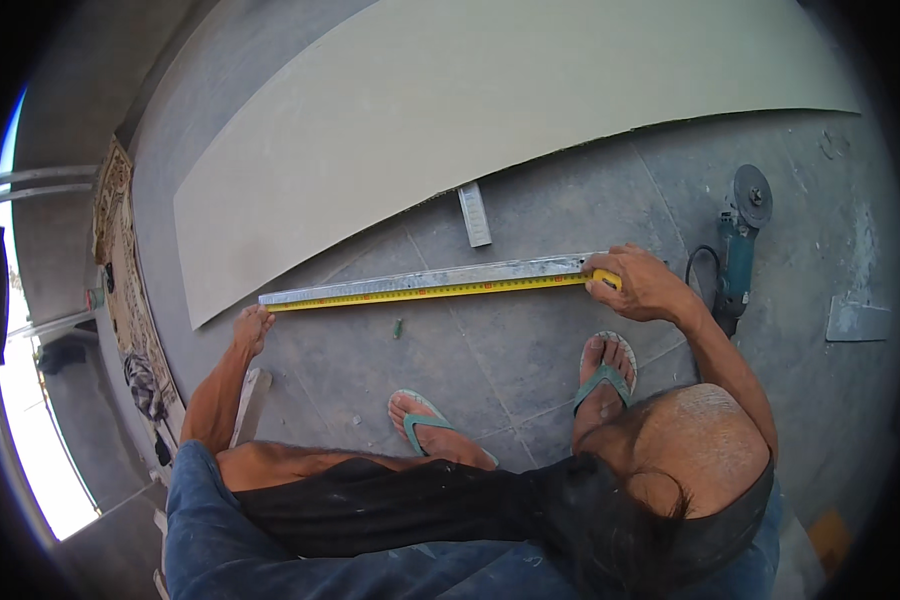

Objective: The person measures a length of gypsum board using a tape measure and a metal straight edge, marking the board with a pencil.

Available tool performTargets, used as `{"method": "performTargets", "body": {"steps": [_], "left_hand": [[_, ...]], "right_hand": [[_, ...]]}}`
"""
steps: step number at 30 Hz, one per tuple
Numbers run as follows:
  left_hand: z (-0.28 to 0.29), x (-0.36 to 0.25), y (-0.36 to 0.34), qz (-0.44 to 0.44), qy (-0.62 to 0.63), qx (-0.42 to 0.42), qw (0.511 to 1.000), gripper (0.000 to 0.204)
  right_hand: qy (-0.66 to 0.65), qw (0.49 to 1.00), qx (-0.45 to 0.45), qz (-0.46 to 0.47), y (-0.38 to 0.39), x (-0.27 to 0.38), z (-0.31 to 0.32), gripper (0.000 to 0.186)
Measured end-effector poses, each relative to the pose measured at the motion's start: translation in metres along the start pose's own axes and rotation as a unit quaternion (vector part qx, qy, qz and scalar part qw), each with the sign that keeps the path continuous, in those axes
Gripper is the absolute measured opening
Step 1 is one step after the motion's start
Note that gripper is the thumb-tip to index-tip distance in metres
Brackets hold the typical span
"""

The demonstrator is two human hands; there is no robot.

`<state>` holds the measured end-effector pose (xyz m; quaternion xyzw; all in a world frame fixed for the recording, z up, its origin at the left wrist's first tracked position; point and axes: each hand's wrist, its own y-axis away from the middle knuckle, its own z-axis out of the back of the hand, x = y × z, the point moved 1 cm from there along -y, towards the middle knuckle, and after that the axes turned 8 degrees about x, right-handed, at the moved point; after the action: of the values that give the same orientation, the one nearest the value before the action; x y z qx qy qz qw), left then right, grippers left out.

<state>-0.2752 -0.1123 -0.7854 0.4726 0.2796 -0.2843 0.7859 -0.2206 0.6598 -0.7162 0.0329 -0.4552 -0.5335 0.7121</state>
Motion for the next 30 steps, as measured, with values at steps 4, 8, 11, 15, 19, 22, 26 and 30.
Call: {"method": "performTargets", "body": {"steps": [4,8,11,15,19,22,26,30], "left_hand": [[-0.013,-0.004,-0.002,0.015,-0.036,-0.013,0.999,0.028],[-0.011,-0.004,-0.006,0.022,-0.081,-0.017,0.996,0.028],[-0.003,-0.002,-0.01,0.021,-0.095,-0.018,0.995,0.028],[0.0,-0.004,-0.019,0.023,-0.091,-0.017,0.995,0.027],[-0.003,-0.006,-0.018,0.024,-0.109,-0.016,0.994,0.022],[-0.004,-0.008,-0.015,0.029,-0.109,-0.014,0.993,0.022],[-0.006,-0.01,-0.016,0.031,-0.113,-0.018,0.993,0.022],[-0.008,-0.008,-0.017,0.023,-0.116,-0.017,0.993,0.022]], "right_hand": [[-0.032,0.999,-0.009,-0.021,0.015,0.001,0.003,0.041],[-0.044,0.993,-0.043,-0.096,0.034,-0.015,0.011,0.047],[-0.003,0.993,-0.065,-0.097,0.046,-0.038,0.017,0.043],[0.006,0.99,-0.107,-0.09,0.05,-0.062,0.016,0.041],[0.014,0.992,-0.092,-0.079,0.042,-0.068,0.018,0.036],[0.014,0.993,-0.086,-0.076,0.04,-0.074,0.018,0.034],[0.006,0.994,-0.066,-0.084,0.039,-0.074,0.019,0.031],[0.01,0.994,-0.062,-0.092,0.04,-0.073,0.02,0.031]]}}
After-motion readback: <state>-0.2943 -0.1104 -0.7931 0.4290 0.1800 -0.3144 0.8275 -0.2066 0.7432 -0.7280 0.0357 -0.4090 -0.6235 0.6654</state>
